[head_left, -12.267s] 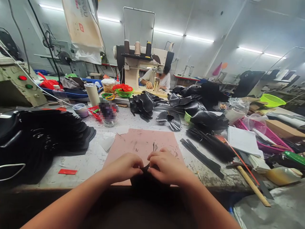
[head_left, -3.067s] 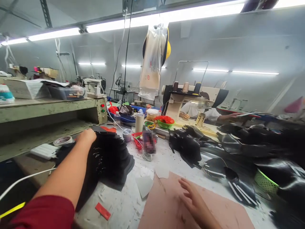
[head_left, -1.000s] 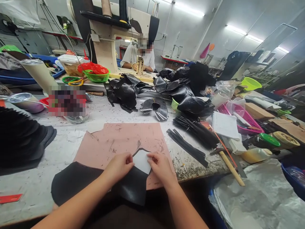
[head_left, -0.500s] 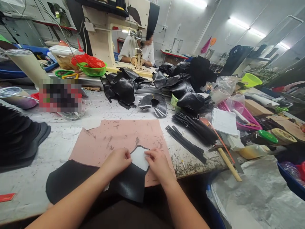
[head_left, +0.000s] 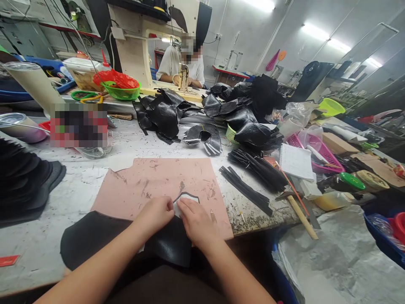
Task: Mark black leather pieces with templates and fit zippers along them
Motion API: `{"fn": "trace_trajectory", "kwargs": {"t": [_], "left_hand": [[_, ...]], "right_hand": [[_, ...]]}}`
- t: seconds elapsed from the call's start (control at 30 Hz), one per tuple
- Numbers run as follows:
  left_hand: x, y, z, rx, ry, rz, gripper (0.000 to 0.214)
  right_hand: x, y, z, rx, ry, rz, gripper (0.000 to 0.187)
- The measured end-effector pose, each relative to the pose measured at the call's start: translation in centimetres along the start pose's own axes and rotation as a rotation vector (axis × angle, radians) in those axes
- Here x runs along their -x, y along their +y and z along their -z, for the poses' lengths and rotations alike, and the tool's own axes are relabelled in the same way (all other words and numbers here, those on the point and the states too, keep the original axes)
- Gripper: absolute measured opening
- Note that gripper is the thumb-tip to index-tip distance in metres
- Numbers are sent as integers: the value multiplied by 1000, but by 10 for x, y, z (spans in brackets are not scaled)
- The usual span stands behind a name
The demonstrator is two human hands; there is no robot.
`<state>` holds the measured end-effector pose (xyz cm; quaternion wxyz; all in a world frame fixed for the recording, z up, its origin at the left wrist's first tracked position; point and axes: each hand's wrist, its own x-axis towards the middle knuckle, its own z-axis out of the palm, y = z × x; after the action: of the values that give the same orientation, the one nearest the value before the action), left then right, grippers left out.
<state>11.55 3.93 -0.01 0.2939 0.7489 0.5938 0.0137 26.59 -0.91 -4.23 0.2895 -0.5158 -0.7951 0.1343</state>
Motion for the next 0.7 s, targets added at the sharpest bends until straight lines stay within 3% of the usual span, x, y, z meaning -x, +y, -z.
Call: {"fn": "trace_trajectory", "kwargs": {"t": [0.13,0.3,0.4,0.53,0.7], "left_hand": [[15,-17,5,-123,3,-111,12],[29,-45,-1,-388,223,-560,26],[30,-47,-8,-467,299,-721,42],[31,-45,-6,-480,302,-654,37],[17,-75,31,-366,355,-282,24]], "right_hand": [[1,-8,-5,72,-71,-20,39],[1,-9,-2,128,-102,-82,43],[3,-10,-5,153,-118,-101,41],[7,-13,-9,167,-167,-83,48],[4,-1,-2,177,-290,-48,69]]}}
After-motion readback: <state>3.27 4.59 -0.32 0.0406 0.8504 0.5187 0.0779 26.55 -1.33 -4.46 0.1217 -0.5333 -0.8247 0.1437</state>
